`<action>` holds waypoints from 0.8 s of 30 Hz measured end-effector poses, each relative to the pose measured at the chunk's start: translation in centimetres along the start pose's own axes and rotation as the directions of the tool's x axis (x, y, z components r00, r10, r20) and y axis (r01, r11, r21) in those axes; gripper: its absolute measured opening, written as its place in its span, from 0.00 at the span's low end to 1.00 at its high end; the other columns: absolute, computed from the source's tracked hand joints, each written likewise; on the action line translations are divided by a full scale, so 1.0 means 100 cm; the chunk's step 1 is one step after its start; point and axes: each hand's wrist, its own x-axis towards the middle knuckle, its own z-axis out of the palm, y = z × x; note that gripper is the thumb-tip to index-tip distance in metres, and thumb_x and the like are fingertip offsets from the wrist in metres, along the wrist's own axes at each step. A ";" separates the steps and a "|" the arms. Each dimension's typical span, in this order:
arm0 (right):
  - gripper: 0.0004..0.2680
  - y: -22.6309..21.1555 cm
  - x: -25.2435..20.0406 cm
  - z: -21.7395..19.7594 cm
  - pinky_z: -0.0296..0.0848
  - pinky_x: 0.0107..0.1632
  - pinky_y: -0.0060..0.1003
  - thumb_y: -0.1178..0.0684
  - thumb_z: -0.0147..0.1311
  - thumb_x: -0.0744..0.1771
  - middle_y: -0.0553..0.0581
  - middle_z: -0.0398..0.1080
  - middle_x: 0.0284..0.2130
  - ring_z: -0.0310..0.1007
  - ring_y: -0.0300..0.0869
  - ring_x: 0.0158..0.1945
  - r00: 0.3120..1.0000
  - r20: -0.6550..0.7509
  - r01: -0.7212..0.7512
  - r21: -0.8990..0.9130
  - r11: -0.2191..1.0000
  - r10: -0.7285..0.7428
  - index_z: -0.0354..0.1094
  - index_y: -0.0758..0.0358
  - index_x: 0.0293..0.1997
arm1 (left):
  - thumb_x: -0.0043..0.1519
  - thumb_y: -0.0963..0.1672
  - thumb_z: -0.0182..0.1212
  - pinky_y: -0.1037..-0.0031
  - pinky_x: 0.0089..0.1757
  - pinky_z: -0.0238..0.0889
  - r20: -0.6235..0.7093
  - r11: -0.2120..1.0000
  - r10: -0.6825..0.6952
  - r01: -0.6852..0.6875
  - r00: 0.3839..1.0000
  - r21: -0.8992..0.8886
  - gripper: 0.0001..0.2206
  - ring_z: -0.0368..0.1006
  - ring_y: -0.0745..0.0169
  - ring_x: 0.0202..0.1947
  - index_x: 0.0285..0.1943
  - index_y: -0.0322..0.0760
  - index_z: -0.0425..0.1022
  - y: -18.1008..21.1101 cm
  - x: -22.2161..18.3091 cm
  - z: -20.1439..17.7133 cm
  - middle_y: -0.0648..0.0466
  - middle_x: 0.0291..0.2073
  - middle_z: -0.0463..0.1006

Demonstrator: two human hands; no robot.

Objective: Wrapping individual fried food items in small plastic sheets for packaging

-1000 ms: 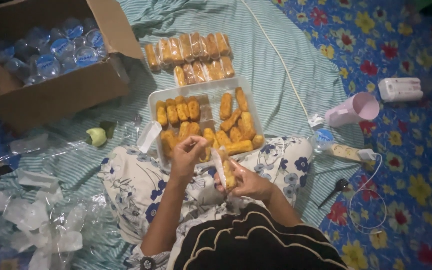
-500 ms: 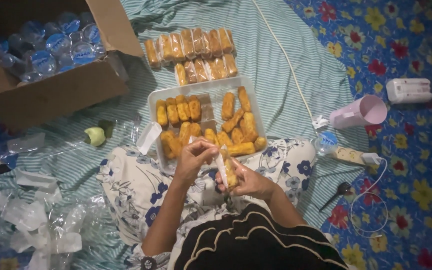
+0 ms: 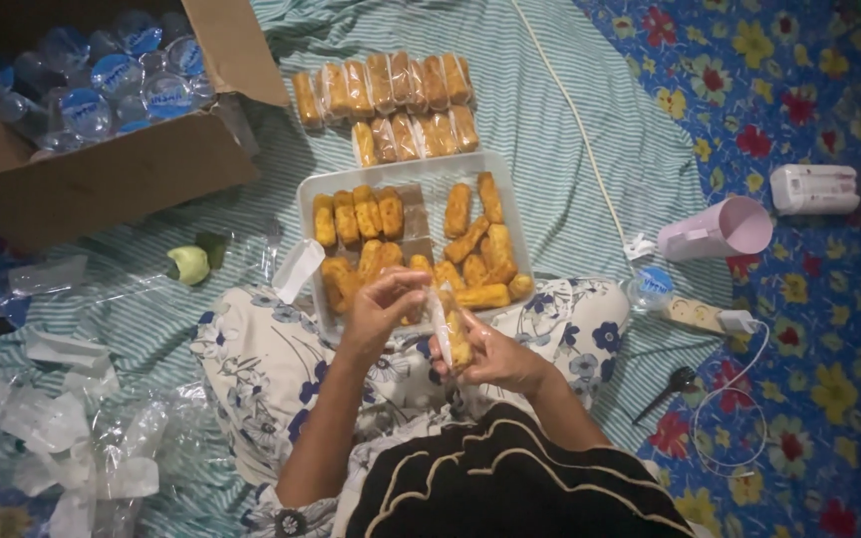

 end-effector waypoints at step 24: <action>0.40 0.013 -0.023 0.028 0.80 0.44 0.41 0.73 0.60 0.58 0.70 0.67 0.46 0.74 0.51 0.45 0.997 0.042 0.067 -0.028 0.997 -0.066 0.38 0.55 0.76 | 0.57 0.37 0.70 0.80 0.25 0.67 0.022 1.000 -0.017 0.017 1.000 0.005 0.11 0.70 0.71 0.19 0.49 0.28 0.81 0.021 -0.038 0.013 0.51 0.22 0.77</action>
